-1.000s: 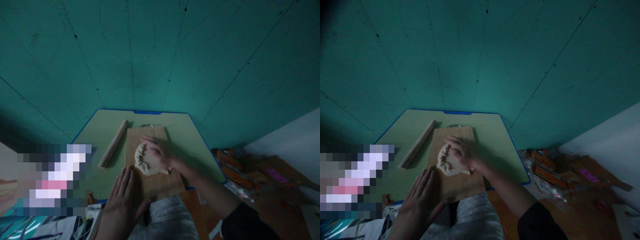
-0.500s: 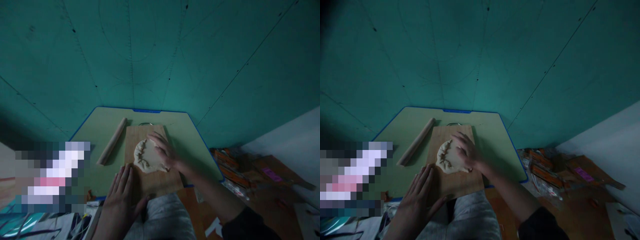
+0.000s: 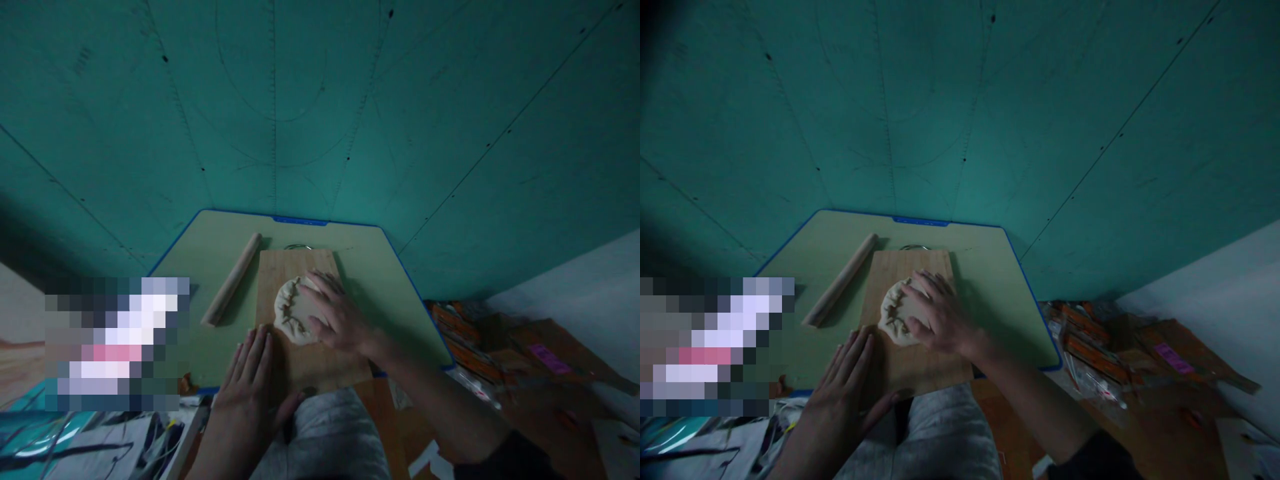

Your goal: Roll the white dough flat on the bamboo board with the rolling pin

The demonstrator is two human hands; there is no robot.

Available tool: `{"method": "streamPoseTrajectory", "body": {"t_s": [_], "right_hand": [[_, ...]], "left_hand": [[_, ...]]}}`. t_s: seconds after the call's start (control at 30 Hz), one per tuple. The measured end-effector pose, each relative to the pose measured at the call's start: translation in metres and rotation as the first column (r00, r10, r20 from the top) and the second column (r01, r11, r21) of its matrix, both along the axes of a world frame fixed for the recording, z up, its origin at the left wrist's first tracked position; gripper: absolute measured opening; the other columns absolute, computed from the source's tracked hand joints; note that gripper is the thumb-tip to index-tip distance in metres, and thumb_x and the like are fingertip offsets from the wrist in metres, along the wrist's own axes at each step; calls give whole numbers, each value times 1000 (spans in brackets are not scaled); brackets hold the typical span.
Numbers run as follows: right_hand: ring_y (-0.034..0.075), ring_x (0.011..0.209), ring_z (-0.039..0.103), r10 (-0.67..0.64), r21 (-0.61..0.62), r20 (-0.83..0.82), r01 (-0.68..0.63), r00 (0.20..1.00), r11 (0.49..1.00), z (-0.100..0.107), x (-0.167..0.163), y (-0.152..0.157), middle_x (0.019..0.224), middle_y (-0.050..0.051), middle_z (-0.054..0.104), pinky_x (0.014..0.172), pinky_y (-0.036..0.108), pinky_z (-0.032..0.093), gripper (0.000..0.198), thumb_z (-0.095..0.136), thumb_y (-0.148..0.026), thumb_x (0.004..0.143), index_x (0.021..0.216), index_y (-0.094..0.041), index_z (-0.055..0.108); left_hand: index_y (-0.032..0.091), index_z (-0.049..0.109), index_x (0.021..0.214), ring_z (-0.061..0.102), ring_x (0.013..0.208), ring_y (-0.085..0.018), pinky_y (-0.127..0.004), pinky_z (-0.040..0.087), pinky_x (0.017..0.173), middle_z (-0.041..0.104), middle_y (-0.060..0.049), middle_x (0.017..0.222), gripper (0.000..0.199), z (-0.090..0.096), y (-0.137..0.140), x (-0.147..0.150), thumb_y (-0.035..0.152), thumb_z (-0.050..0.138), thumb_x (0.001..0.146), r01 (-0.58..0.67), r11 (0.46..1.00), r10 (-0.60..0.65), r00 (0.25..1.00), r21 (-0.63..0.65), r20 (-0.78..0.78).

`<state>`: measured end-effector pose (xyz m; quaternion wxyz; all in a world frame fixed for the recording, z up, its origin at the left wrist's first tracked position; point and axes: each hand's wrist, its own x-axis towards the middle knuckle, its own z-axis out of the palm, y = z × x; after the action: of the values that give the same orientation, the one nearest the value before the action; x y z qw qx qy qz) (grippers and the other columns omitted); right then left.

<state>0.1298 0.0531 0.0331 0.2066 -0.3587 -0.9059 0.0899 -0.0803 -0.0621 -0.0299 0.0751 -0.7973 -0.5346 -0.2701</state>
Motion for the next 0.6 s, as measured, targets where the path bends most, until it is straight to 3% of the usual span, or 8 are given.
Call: {"method": "streamPoseTrajectory", "body": {"t_s": [0.13, 0.3, 0.4, 0.5, 0.6], "right_hand": [[30, 146, 31, 74, -8, 126, -74, 989, 997, 2, -7, -5, 154, 16, 42, 123, 50, 21, 58, 58, -44, 92, 143, -17, 50], [30, 144, 35, -83, 18, 69, 82, 994, 996, 1, -24, 8, 152, 19, 44, 121, 52, 23, 56, 58, -40, 93, 142, -15, 50], [30, 147, 30, -59, 24, 96, 57, 994, 998, 2, -22, -2, 157, 17, 38, 122, 52, 21, 62, 55, -50, 95, 146, -17, 46], [32, 148, 28, -12, 18, 183, 9, 983, 1000, 3, -18, -8, 158, 18, 36, 124, 54, 16, 78, 59, -66, 89, 148, -17, 44], [36, 146, 29, -61, 47, 215, 52, 975, 998, 4, -20, -5, 156, 22, 38, 122, 58, 16, 82, 63, -67, 86, 146, -14, 46]], "left_hand": [[9, 19, 158, 42, 142, -39, -53, 46, 109, 47, -24, 151, 92, 0, 0, 0, 70, 42, 93, -3, 1000, 3, 1000, 8, 7], [9, 18, 158, 44, 140, -39, -53, 47, 107, 48, -24, 150, 87, -2, 2, 0, 67, 36, 96, -9, 1000, 9, 1000, 21, 7], [11, 18, 159, 41, 143, -39, -53, 45, 109, 46, -23, 152, 90, -3, 1, 1, 69, 40, 93, -9, 1000, 9, 1000, -12, 18], [11, 19, 158, 42, 143, -38, -53, 45, 109, 46, -23, 153, 89, -1, 1, 1, 69, 40, 94, -7, 1000, 7, 1000, -10, 15], [9, 20, 158, 44, 141, -38, -53, 46, 108, 46, -23, 152, 87, 1, 2, 0, 66, 38, 95, 3, 1000, -3, 1000, -1, 16]]}}
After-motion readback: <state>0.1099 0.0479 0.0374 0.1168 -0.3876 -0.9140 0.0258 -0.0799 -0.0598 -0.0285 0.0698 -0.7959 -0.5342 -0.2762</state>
